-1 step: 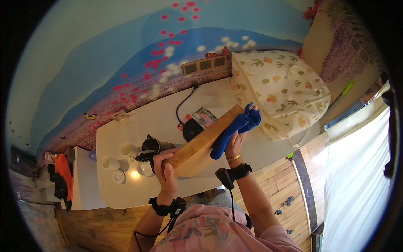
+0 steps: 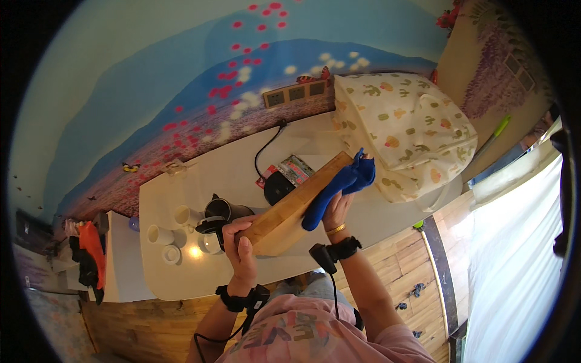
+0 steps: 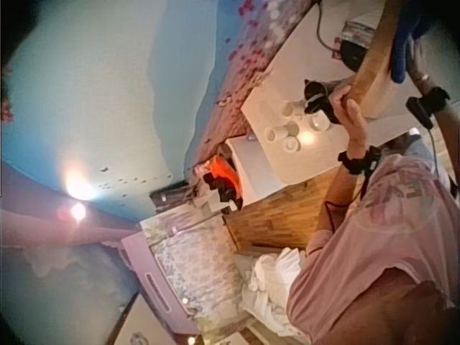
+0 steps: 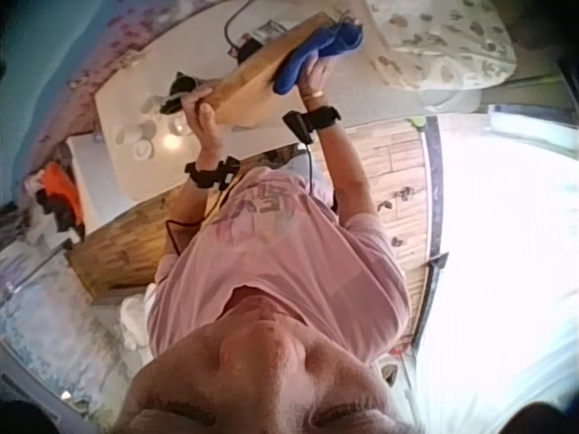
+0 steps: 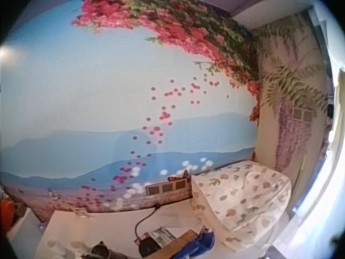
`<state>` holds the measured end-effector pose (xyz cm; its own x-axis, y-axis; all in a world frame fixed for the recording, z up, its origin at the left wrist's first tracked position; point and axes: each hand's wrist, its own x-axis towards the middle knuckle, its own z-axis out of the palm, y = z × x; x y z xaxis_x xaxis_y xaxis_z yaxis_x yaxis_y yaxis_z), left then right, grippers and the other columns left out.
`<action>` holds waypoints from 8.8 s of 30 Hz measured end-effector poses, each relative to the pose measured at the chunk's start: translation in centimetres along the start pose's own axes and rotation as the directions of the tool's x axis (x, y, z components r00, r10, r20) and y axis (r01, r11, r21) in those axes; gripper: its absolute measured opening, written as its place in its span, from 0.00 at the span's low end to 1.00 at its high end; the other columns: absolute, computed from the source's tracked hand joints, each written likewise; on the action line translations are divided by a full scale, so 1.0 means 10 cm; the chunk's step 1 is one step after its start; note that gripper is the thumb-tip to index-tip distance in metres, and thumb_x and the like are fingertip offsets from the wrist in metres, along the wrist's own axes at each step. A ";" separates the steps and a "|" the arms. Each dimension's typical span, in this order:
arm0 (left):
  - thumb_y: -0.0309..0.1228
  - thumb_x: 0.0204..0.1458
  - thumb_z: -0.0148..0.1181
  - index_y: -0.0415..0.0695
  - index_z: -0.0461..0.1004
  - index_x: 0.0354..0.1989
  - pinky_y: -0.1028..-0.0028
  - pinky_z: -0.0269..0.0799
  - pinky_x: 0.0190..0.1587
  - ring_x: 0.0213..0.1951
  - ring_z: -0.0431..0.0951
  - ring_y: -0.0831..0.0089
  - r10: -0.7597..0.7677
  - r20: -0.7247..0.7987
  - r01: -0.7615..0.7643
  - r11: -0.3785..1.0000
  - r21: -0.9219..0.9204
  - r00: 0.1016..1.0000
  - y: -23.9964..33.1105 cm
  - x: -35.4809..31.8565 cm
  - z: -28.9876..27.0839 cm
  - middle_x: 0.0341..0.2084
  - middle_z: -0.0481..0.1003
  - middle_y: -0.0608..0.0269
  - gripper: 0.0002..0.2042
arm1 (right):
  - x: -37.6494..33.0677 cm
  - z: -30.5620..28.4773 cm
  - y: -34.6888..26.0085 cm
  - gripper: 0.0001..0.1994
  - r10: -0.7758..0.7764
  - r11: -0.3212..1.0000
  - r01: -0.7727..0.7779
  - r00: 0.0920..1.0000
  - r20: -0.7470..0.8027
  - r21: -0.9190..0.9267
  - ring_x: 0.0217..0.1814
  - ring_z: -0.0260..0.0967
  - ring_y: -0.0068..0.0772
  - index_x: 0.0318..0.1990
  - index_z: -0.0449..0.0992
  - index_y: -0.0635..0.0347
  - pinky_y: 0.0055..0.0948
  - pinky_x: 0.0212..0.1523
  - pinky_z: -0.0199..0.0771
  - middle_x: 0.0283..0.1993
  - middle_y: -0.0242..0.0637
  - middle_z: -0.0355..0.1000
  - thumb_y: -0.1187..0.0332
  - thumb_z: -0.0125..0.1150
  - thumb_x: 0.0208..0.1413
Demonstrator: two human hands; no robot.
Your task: The person wipes a white table surface with a blue cloth, then cleans a wooden tray, a metal kettle, and several white cups and saucers. The person handles each item individually, wiping them with the cloth and placing them back on the table.
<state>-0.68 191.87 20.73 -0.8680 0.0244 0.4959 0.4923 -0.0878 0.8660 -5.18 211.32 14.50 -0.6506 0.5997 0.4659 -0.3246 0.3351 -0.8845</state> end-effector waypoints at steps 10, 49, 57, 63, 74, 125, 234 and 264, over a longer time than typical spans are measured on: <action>0.43 0.58 0.44 0.40 0.60 0.40 0.74 0.63 0.45 0.40 0.68 0.72 0.010 0.024 -0.011 0.999 0.039 1.000 0.03 -0.01 -0.01 0.40 0.70 0.49 0.17 | -0.04 0.05 0.00 0.34 -0.226 0.973 0.221 0.970 0.083 0.071 0.61 0.50 0.46 0.60 0.52 0.65 0.39 0.60 0.49 0.60 0.50 0.53 0.50 0.50 0.53; 0.37 0.39 0.68 0.39 0.65 0.46 0.66 0.67 0.42 0.39 0.71 0.52 -0.229 0.228 0.097 0.874 0.476 0.946 0.14 0.18 0.13 0.37 0.70 0.50 0.27 | 0.69 -0.41 -0.66 0.35 -0.460 0.776 0.620 0.682 0.569 -0.115 0.34 0.64 0.42 0.29 0.71 0.60 0.36 0.44 0.58 0.28 0.40 0.67 0.37 0.68 0.20; 0.36 0.42 0.65 0.40 0.64 0.44 0.75 0.66 0.42 0.37 0.70 0.74 -0.374 0.060 0.355 0.911 0.210 0.926 -0.21 -0.16 0.00 0.35 0.71 0.58 0.23 | 0.34 -0.21 -0.69 0.29 -0.477 0.695 0.718 0.501 0.722 -0.039 0.37 0.66 0.36 0.35 0.71 0.58 0.34 0.45 0.58 0.32 0.35 0.69 0.43 0.61 0.32; 0.27 0.42 0.57 0.39 0.65 0.45 0.75 0.65 0.45 0.41 0.71 0.73 -0.450 0.155 0.403 0.878 0.260 0.880 -0.49 -0.37 -0.03 0.37 0.72 0.57 0.19 | 0.28 -0.31 -0.50 0.23 -0.453 0.636 0.770 0.426 0.783 -0.051 0.40 0.65 0.35 0.34 0.70 0.58 0.35 0.45 0.59 0.34 0.34 0.68 0.49 0.58 0.35; 0.41 0.46 0.61 0.38 0.66 0.44 0.79 0.64 0.37 0.33 0.68 0.79 -0.552 0.065 0.501 0.795 0.341 0.831 -0.65 -0.56 -0.24 0.32 0.72 0.63 0.22 | -0.02 -0.20 -0.32 0.18 -0.448 0.654 0.756 0.414 0.793 -0.026 0.38 0.64 0.35 0.32 0.68 0.58 0.33 0.45 0.59 0.30 0.35 0.66 0.54 0.58 0.38; 0.32 0.51 0.51 0.42 0.72 0.31 0.63 0.65 0.34 0.29 0.70 0.55 -0.226 0.245 -0.079 0.561 0.824 0.943 -0.57 -0.08 0.21 0.24 0.72 0.56 0.07 | 0.96 -0.93 0.54 0.16 -0.250 0.693 0.426 0.899 0.360 -0.582 0.52 0.64 0.40 0.39 0.74 0.59 0.50 0.60 0.47 0.41 0.43 0.70 0.60 0.59 0.45; 0.47 0.47 0.59 0.30 0.59 0.47 0.71 0.70 0.39 0.41 0.73 0.65 -0.835 -0.164 0.831 0.460 0.314 0.525 -1.21 -1.56 0.10 0.39 0.70 0.48 0.32 | -0.12 -2.69 1.70 0.23 0.739 0.668 -0.497 0.529 0.417 -0.554 0.25 0.61 0.22 0.30 0.73 0.69 0.26 0.27 0.65 0.22 0.30 0.67 0.51 0.58 0.50; 0.42 0.49 0.59 0.30 0.61 0.47 0.72 0.70 0.40 0.38 0.74 0.69 -0.446 -0.213 0.492 0.744 0.452 0.869 0.33 1.23 -1.21 0.37 0.72 0.50 0.27 | 1.00 -0.14 0.50 0.23 0.376 0.885 -0.462 0.654 0.657 -0.046 0.46 0.63 0.26 0.48 0.68 0.70 0.26 0.47 0.64 0.47 0.36 0.67 0.58 0.56 0.53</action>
<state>-10.53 179.82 28.94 -0.9880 -0.1512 0.0311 -0.0319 0.3970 0.9173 -12.38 220.07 14.75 -0.9983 0.0406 -0.0429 0.0450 0.0528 -0.9976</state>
